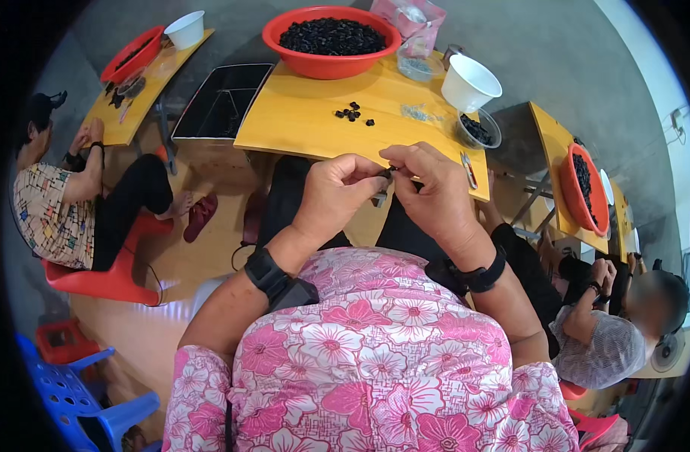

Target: Assembling small black plastic parts by hand on a workspace table.

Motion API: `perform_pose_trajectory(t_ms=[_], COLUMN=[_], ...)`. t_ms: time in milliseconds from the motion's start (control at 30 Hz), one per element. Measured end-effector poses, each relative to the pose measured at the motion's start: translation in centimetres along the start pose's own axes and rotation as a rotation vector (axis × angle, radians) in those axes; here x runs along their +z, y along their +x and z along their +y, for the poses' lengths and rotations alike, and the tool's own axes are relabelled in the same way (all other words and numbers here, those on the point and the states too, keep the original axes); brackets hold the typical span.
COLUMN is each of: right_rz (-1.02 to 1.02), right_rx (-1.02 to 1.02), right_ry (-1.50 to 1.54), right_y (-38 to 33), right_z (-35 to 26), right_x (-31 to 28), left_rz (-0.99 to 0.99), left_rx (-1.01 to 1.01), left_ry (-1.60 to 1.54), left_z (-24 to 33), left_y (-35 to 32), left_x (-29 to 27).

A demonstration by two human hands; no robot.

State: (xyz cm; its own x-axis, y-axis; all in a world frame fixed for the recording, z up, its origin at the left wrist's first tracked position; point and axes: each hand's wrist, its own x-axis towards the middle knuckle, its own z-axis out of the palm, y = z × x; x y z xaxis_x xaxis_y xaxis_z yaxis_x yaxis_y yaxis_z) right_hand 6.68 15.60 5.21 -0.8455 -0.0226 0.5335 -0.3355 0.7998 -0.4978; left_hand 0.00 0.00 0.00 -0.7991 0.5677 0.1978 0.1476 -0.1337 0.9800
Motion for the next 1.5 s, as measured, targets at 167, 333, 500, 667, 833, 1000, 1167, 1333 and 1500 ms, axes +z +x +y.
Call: perform_pose_trajectory(t_ms=[167,333,500,667,833,1000,1167,1333,1500], right_rz=[0.050,0.015,-0.024,-0.047,-0.060,-0.087,-0.170,-0.138,-0.115], right_rx=[-0.070,-0.132,-0.157,-0.183,-0.244,-0.262,-0.345,-0.289,-0.085], right_ry=[-0.045,0.001,0.000,-0.083,-0.186,-0.247,-0.352,-0.240,0.015], right_y=[-0.3,-0.3,-0.1,0.0,0.1,0.4,0.7,0.8,0.6], right_z=[-0.2,-0.3,-0.3,-0.2,0.3,0.3,-0.1,0.4,1.0], right_x=[0.3,0.0,0.0,0.4,0.7,0.7,1.2,1.5,1.5], left_rz=[0.020,0.022,0.043,0.035,0.057,0.086,0.102,0.118,0.108], left_rx=[-0.105,-0.146,-0.200,-0.277,-0.264,-0.280,-0.259,-0.258,-0.319], left_ry=[-0.191,-0.273,-0.380,-0.431,-0.407,-0.371,-0.362,-0.377,-0.416], left_z=[-0.2,-0.6,-0.9,-1.0,-1.2,-0.5,-1.2,-1.3,-1.5], left_y=[-0.2,-0.2,0.1,0.1,0.2,0.3,0.6,0.5,0.2], left_x=[0.3,0.4,0.3,0.3,0.5,0.8,0.4,0.4,-0.1])
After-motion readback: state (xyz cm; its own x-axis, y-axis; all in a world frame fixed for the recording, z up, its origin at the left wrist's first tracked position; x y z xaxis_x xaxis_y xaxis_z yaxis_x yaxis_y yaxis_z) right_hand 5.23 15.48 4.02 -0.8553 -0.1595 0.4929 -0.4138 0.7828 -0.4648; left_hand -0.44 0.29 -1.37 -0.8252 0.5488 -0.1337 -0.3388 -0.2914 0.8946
